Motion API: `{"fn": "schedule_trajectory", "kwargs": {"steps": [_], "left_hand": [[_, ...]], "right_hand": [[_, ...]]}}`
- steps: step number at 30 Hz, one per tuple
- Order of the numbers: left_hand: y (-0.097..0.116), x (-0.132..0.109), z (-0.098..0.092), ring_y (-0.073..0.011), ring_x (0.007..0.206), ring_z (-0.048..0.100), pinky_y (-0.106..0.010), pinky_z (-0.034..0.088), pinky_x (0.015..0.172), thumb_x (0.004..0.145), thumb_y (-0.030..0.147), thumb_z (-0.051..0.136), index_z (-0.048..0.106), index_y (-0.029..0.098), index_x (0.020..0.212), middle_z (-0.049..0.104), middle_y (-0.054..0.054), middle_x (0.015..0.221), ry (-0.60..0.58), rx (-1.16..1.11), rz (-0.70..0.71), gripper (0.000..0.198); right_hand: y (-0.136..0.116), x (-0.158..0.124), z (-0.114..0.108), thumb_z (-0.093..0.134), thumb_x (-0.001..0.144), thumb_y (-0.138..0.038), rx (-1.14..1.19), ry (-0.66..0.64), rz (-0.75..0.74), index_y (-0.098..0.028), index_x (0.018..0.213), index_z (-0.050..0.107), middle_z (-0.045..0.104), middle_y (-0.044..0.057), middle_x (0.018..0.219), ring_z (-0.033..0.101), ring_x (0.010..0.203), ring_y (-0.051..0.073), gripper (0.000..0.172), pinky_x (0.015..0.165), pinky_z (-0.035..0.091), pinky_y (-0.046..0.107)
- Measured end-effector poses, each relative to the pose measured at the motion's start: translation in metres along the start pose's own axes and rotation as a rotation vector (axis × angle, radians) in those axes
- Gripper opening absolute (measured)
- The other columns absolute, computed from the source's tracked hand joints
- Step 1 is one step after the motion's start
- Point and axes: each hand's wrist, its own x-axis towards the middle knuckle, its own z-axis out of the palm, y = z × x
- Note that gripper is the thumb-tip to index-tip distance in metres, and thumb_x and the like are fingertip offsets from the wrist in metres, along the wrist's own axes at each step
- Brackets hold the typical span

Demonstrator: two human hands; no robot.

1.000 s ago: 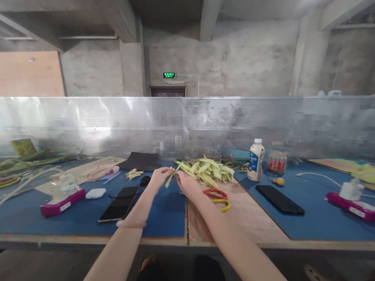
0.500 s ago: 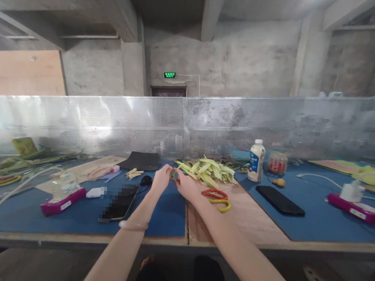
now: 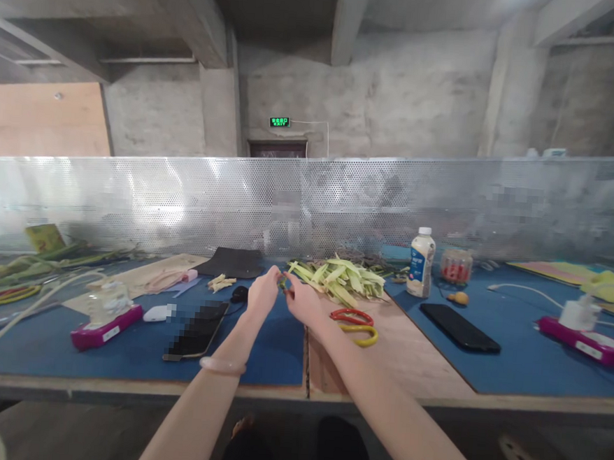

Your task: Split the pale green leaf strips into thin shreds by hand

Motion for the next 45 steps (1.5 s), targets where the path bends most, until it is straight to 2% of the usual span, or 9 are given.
{"fn": "schedule_trajectory", "kwargs": {"steps": [10, 15, 17, 22, 27, 30, 37, 41, 45], "left_hand": [[-0.003, 0.001, 0.004, -0.0169, 0.065, 0.057, -0.023, 0.031, 0.055, 0.086, 0.039, 0.027, 0.052, 0.025, 0.087, 0.062, -0.004, 0.071, 0.003, -0.025, 0.028, 0.028], [-0.004, 0.002, 0.004, -0.0135, 0.059, 0.054, -0.021, 0.033, 0.056, 0.086, 0.036, 0.029, 0.051, 0.022, 0.081, 0.058, -0.001, 0.064, -0.037, -0.185, 0.108, 0.026], [-0.004, 0.002, 0.005, -0.0125, 0.055, 0.052, -0.020, 0.033, 0.055, 0.086, 0.035, 0.030, 0.051, 0.022, 0.079, 0.055, 0.000, 0.058, -0.058, -0.256, 0.150, 0.026], [-0.004, 0.001, 0.008, -0.0106, 0.048, 0.048, -0.020, 0.033, 0.051, 0.086, 0.035, 0.030, 0.051, 0.021, 0.077, 0.051, 0.003, 0.052, -0.080, -0.358, 0.170, 0.027], [-0.005, 0.003, 0.010, -0.0110, 0.049, 0.049, -0.020, 0.033, 0.052, 0.084, 0.037, 0.032, 0.052, 0.020, 0.076, 0.052, 0.003, 0.052, -0.068, -0.369, 0.155, 0.027], [-0.006, 0.003, 0.010, -0.0113, 0.051, 0.050, -0.020, 0.034, 0.053, 0.084, 0.037, 0.033, 0.052, 0.020, 0.077, 0.053, 0.002, 0.053, -0.063, -0.375, 0.149, 0.026], [0.002, -0.001, 0.010, -0.0111, 0.050, 0.049, -0.020, 0.033, 0.051, 0.085, 0.033, 0.032, 0.051, 0.020, 0.077, 0.051, 0.003, 0.052, -0.066, -0.394, 0.175, 0.024], [0.009, -0.002, 0.012, -0.0105, 0.050, 0.049, -0.020, 0.033, 0.051, 0.086, 0.034, 0.031, 0.049, 0.019, 0.078, 0.051, 0.003, 0.053, -0.046, -0.447, 0.213, 0.025], [0.012, -0.002, 0.011, -0.0107, 0.048, 0.049, -0.020, 0.033, 0.050, 0.086, 0.034, 0.030, 0.048, 0.019, 0.079, 0.050, 0.003, 0.051, -0.054, -0.435, 0.192, 0.025]], "right_hand": [[0.002, -0.001, -0.003, 0.037, 0.083, -0.022, -0.025, -0.056, 0.016, -0.019, 0.131, 0.031, 0.065, 0.008, 0.085, 0.060, 0.074, 0.017, 0.048, 0.064, 0.039, 0.024], [0.009, -0.002, -0.005, 0.038, 0.084, -0.025, -0.002, -0.116, 0.040, -0.020, 0.132, 0.032, 0.065, 0.007, 0.080, 0.060, 0.069, 0.017, 0.048, 0.062, 0.040, 0.024], [0.014, -0.001, -0.007, 0.038, 0.084, -0.024, 0.001, -0.113, 0.021, -0.021, 0.130, 0.035, 0.065, 0.007, 0.084, 0.060, 0.073, 0.018, 0.046, 0.065, 0.041, 0.025], [0.020, 0.001, -0.011, 0.040, 0.082, -0.018, 0.075, -0.021, -0.091, -0.022, 0.123, 0.045, 0.059, 0.007, 0.110, 0.054, 0.097, 0.016, 0.041, 0.083, 0.038, 0.027], [0.019, 0.001, -0.010, 0.046, 0.075, -0.014, 0.088, 0.031, -0.144, -0.014, 0.118, 0.050, 0.059, 0.010, 0.106, 0.052, 0.096, 0.018, 0.043, 0.086, 0.038, 0.029], [0.021, 0.004, -0.005, 0.040, 0.078, -0.012, 0.157, 0.083, -0.171, -0.012, 0.113, 0.054, 0.060, 0.011, 0.103, 0.052, 0.096, 0.018, 0.038, 0.087, 0.038, 0.030], [0.022, 0.011, 0.010, 0.034, 0.085, -0.023, 0.440, 0.202, 0.025, -0.017, 0.103, 0.061, 0.065, 0.006, 0.090, 0.059, 0.080, 0.015, 0.032, 0.077, 0.044, 0.030], [0.019, 0.011, 0.010, 0.038, 0.083, -0.022, 0.527, 0.315, 0.084, -0.019, 0.097, 0.063, 0.065, 0.006, 0.093, 0.058, 0.085, 0.016, 0.029, 0.080, 0.043, 0.030], [0.020, 0.013, 0.015, 0.041, 0.081, -0.025, 0.614, 0.343, 0.140, -0.021, 0.098, 0.064, 0.065, 0.004, 0.095, 0.059, 0.080, 0.016, 0.029, 0.075, 0.046, 0.031]]}}
